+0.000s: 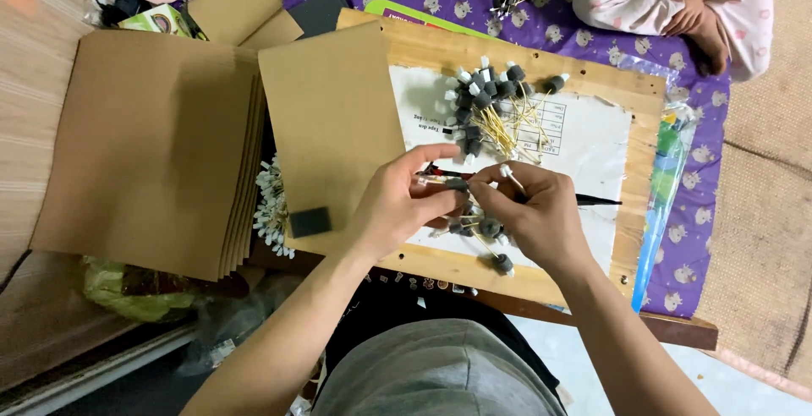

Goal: Assembling small white decorative or electrical components onto a wire base

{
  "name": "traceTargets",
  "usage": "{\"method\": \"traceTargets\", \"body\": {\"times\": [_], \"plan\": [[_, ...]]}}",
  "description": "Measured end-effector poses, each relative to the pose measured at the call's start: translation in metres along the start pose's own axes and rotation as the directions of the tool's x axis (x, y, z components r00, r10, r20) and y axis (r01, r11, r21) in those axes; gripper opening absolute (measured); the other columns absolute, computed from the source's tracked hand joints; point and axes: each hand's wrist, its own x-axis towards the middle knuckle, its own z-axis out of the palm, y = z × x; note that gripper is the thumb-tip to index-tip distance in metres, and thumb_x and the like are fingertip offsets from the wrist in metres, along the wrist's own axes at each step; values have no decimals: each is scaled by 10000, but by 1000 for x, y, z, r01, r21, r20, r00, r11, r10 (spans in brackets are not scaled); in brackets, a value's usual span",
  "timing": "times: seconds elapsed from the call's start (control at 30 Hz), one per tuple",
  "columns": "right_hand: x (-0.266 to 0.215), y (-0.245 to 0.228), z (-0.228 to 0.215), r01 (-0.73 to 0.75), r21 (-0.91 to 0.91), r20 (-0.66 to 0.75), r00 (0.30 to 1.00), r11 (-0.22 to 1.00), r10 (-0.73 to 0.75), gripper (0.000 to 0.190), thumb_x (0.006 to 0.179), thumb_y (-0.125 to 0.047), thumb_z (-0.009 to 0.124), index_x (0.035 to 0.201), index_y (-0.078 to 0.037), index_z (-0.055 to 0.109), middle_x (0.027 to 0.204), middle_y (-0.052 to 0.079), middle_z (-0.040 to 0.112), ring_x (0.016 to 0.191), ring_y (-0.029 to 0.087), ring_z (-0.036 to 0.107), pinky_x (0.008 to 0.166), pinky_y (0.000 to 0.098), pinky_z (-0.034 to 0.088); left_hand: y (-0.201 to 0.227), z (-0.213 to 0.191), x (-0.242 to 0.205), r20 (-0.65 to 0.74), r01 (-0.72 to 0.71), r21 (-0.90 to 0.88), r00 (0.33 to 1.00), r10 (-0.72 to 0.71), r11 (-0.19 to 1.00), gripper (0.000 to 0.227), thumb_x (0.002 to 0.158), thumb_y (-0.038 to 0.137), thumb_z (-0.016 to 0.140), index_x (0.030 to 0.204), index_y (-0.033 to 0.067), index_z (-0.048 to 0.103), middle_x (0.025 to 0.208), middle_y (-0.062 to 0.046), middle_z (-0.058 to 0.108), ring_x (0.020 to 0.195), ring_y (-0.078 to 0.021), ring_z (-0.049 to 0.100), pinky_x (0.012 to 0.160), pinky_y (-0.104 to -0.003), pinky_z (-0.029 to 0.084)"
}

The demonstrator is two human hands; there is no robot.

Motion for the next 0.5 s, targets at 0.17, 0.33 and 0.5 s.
{"method": "traceTargets", "body": {"times": [0.17,0.33,0.5], "plan": [[-4,1,-1,3,27,-22,1000,1000,-3,60,809,-70,759,863,-44,751,470,57,518,468,95,469,490,215,405,-9,-1,0,-55,5,-237,998,-19,971,505,816,29,656,1308,84,560,960,-205,706,828,-297,733,677,-379,639],[-5,-2,0,-20,-2,-39,999,1000,19,87,791,-80,767,866,-37,765,505,70,540,540,95,449,517,226,414,-2,3,-7,-63,52,-474,994,-92,879,482,897,307,601,1320,81,553,1041,-221,695,940,-304,713,783,-388,618],[-2,-4,3,-56,-77,63,996,995,61,107,771,-115,767,852,-45,770,481,67,503,507,115,414,496,248,386,-13,-4,-11,-46,-247,-64,969,244,967,585,768,118,783,1304,58,556,988,-192,754,788,-88,642,696,-157,546]]}}
